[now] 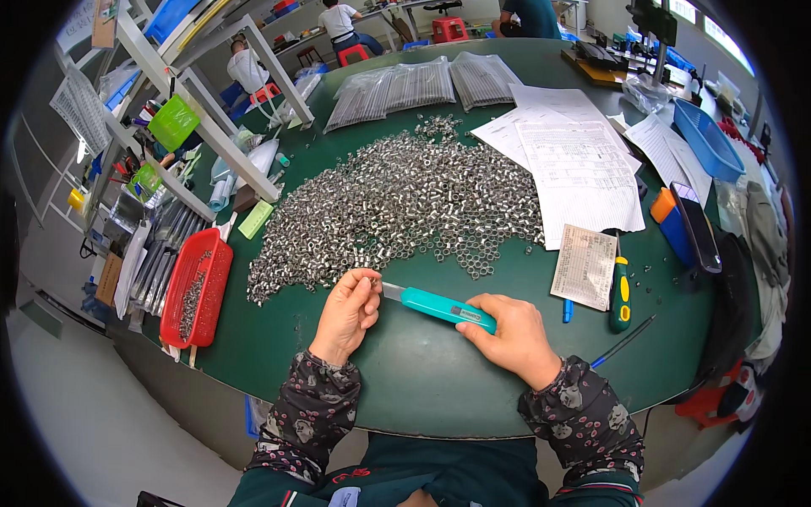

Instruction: Inspecting and cleaning small metal components using a utility knife on a workbench.

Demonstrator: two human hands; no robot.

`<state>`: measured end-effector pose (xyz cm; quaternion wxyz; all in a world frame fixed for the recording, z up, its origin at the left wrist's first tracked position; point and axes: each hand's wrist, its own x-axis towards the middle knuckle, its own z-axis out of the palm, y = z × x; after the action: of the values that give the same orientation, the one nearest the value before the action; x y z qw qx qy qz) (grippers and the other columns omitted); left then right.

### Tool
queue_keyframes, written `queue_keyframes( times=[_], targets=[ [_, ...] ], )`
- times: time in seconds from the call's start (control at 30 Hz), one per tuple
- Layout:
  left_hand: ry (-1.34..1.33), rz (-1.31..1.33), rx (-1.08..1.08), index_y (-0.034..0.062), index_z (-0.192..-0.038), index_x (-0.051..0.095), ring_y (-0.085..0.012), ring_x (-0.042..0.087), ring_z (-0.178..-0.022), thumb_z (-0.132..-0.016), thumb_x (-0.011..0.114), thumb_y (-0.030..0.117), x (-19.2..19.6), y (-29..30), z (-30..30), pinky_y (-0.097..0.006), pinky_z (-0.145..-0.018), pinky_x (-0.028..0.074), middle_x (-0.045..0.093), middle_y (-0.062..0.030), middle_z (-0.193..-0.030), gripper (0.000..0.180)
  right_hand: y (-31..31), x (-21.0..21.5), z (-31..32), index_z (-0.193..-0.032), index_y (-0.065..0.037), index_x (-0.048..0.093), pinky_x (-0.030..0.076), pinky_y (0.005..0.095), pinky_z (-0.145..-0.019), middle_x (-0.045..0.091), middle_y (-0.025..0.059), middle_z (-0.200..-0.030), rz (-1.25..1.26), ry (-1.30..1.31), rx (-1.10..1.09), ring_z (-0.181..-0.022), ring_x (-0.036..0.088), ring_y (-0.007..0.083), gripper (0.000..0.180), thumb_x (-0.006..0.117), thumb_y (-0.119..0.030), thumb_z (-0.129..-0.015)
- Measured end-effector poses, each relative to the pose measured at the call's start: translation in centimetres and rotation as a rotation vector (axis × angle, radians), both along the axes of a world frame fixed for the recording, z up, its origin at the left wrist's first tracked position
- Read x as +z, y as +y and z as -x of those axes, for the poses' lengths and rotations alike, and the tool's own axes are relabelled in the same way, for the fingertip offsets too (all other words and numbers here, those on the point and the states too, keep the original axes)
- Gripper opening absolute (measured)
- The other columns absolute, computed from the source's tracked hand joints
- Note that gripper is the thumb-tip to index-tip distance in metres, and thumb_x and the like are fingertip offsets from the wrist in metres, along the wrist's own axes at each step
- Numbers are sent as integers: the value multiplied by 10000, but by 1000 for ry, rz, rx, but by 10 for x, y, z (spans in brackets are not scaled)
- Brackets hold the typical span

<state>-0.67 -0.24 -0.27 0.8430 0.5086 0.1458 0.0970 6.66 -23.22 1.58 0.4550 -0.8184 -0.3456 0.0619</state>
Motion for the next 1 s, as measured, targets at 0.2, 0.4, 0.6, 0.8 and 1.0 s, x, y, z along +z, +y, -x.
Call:
queue_keyframes(
  times=[0.2, 0.4, 0.6, 0.8, 1.0],
  targets=[
    [-27, -15, -53, 52, -979, 494, -28, 372, -517, -868, 480, 103, 2, -2, -1, -150, -388, 309, 505, -15, -795, 122, -1, -2, -1, -844, -44, 607, 444, 359, -593, 595, 131, -736, 32, 0, -1, -673, 576, 298, 254, 644, -240, -687],
    [32, -149, -8, 36, -961, 508, -26, 394, -534, -856, 492, 80, 5, -4, -1, -146, -386, 315, 514, -13, -784, 115, -2, 0, -2, -839, -29, 613, 440, 344, -565, 587, 154, -674, 28, 122, -6, -612, 578, 282, 273, 649, -256, -692],
    [32, -249, 26, 33, -967, 516, -12, 392, -537, -854, 492, 78, 5, -6, 0, -145, -395, 323, 531, -21, -798, 124, -2, 5, -1, -855, -12, 619, 433, 332, -540, 573, 160, -625, 45, 215, 15, -555, 568, 251, 293, 640, -263, -706],
    [-11, -383, 47, 17, -944, 528, -10, 394, -509, -844, 507, 65, 5, -10, 1, -149, -392, 321, 520, 7, -732, 113, -5, 1, -3, -870, 3, 610, 402, 283, -510, 553, 109, -591, 19, 255, 52, -527, 493, 132, 271, 629, -226, -726],
    [21, -453, 71, -3, -915, 546, -17, 420, -517, -836, 512, 45, 4, -10, 0, -150, -397, 333, 530, 1, -718, 99, 0, 2, 12, -847, -27, 612, 429, 360, -532, 587, 128, -683, 11, -85, -70, -591, 565, 287, 253, 625, -246, -720]
  ],
)
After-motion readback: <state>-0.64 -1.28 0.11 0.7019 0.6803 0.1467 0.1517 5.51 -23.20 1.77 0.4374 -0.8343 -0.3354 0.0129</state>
